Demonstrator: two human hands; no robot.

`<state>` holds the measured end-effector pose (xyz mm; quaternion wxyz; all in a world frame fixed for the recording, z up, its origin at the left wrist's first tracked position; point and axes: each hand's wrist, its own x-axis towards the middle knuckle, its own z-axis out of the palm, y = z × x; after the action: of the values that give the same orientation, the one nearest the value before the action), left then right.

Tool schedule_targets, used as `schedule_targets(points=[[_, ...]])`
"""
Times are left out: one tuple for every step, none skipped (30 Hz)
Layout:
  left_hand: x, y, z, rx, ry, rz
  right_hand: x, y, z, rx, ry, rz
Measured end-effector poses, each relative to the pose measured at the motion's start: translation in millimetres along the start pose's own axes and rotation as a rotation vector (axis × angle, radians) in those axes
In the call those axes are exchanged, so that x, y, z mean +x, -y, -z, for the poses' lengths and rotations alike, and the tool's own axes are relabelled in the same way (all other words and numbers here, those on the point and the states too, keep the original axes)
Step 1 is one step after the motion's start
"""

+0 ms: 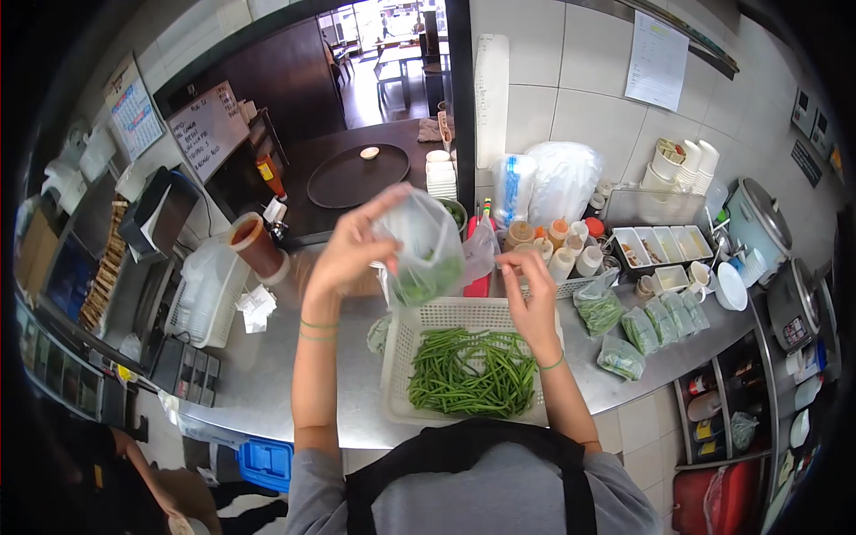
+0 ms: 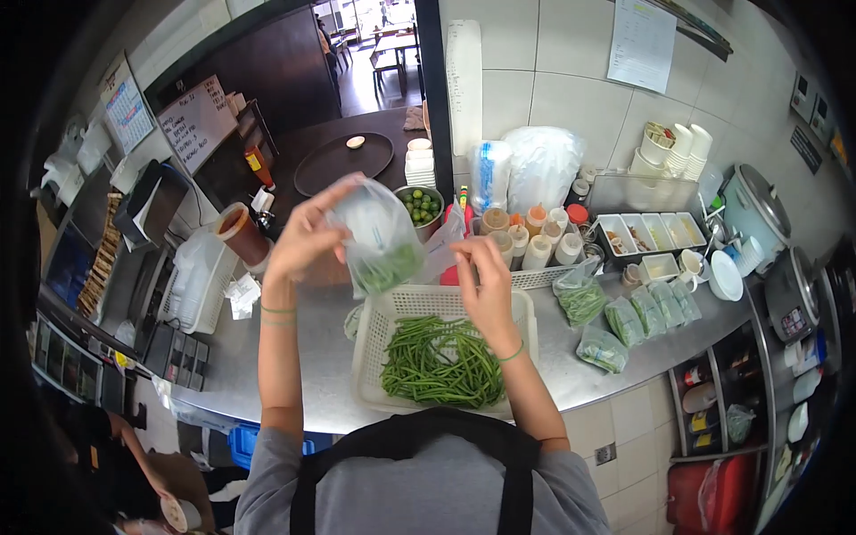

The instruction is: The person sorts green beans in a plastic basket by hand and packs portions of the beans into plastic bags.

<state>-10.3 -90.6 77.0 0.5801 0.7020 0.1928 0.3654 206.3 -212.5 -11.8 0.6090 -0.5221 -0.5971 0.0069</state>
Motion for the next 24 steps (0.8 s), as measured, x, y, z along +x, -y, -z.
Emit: schedule_targets(points=[[8.9,-6.5,5.9,0.029,-0.03,-0.029,-10.2,-18.9,-2.4,-0.016,0.028,-0.038],[18.9,-5.4,14.2,0.044,-0.087,-0.022,-20.4,-37.1,-4.9,-0.033,0.055,-0.073],[29.0,-2.6,22.3,0.061,-0.114,-0.027,-32.1,-54.5,-8.6,-0.048,0.065,-0.081],[38.8,2.4,29.9,0.078,-0.141,-0.035,-45.3,-71.1,-13.4,-0.063,0.072,-0.089],[47.0,11.7,36.5,0.154,-0.155,-0.054,-57.8,-85.9,-17.5,-0.078,0.08,-0.099],[55.4,24.3,43.3,0.23,-0.168,-0.071,-70.2,-99.8,-21.0,-0.064,0.083,-0.152],[63.4,38.9,50.4,0.307,-0.18,-0.086,-83.3,-112.6,-24.7,-0.047,0.085,-0.207],[68.4,57.0,57.4,0.359,-0.162,-0.112,-92.9,-122.2,-26.8,-0.028,0.089,-0.265],[69.5,70.2,58.4,0.457,-0.162,-0.143,-99.4,-129.8,-26.8,-0.042,0.104,-0.278],[68.9,82.3,57.8,0.553,-0.157,-0.177,-105.7,-136.0,-26.4,-0.055,0.116,-0.293],[66.6,94.7,55.9,0.545,-0.155,-0.178,-111.7,-139.1,-27.5,-0.07,0.127,-0.31],[61.3,98.9,49.4,0.572,-0.136,-0.166,-114.0,-139.5,-29.1,-0.07,0.112,-0.31],[56.8,103.4,43.3,0.577,-0.121,-0.157,-113.7,-142.7,-29.2,-0.073,0.102,-0.311],[52.8,108.1,37.7,0.58,-0.109,-0.148,-111.9,-143.5,-28.2,-0.076,0.094,-0.312],[49.6,113.3,32.7,0.598,-0.093,-0.144,-111.9,-143.3,-27.8,-0.086,0.099,-0.309],[46.4,119.0,28.4,0.616,-0.08,-0.139,-111.9,-143.4,-28.1,-0.08,0.11,-0.326],[42.4,123.3,24.6,0.632,-0.068,-0.133,-112.4,-143.4,-28.5,-0.074,0.124,-0.342],[38.1,127.0,21.8,0.668,-0.049,-0.14,-113.7,-143.4,-28.9,-0.067,0.14,-0.358],[34.1,130.3,19.3,0.703,-0.031,-0.147,-115.3,-143.1,-30.1,-0.08,0.139,-0.352],[30.5,129.0,14.3,0.738,-0.011,-0.155,-116.4,-141.2,-31.6,-0.094,0.139,-0.346],[26.5,124.7,13.1,0.907,0.017,-0.108,-117.7,-140.5,-33.0,-0.108,0.14,-0.341],[21.5,121.0,9.4,0.964,0.024,-0.094,-118.9,-141.1,-34.2,-0.116,0.145,-0.333],[16.3,111.8,2.0,1.021,0.031,-0.081,-119.5,-142.4,-35.1,-0.124,0.15,-0.323],[12.0,103.8,-3.8,1.079,0.037,-0.07,-119.7,-143.8,-36.0,-0.132,0.156,-0.313]])
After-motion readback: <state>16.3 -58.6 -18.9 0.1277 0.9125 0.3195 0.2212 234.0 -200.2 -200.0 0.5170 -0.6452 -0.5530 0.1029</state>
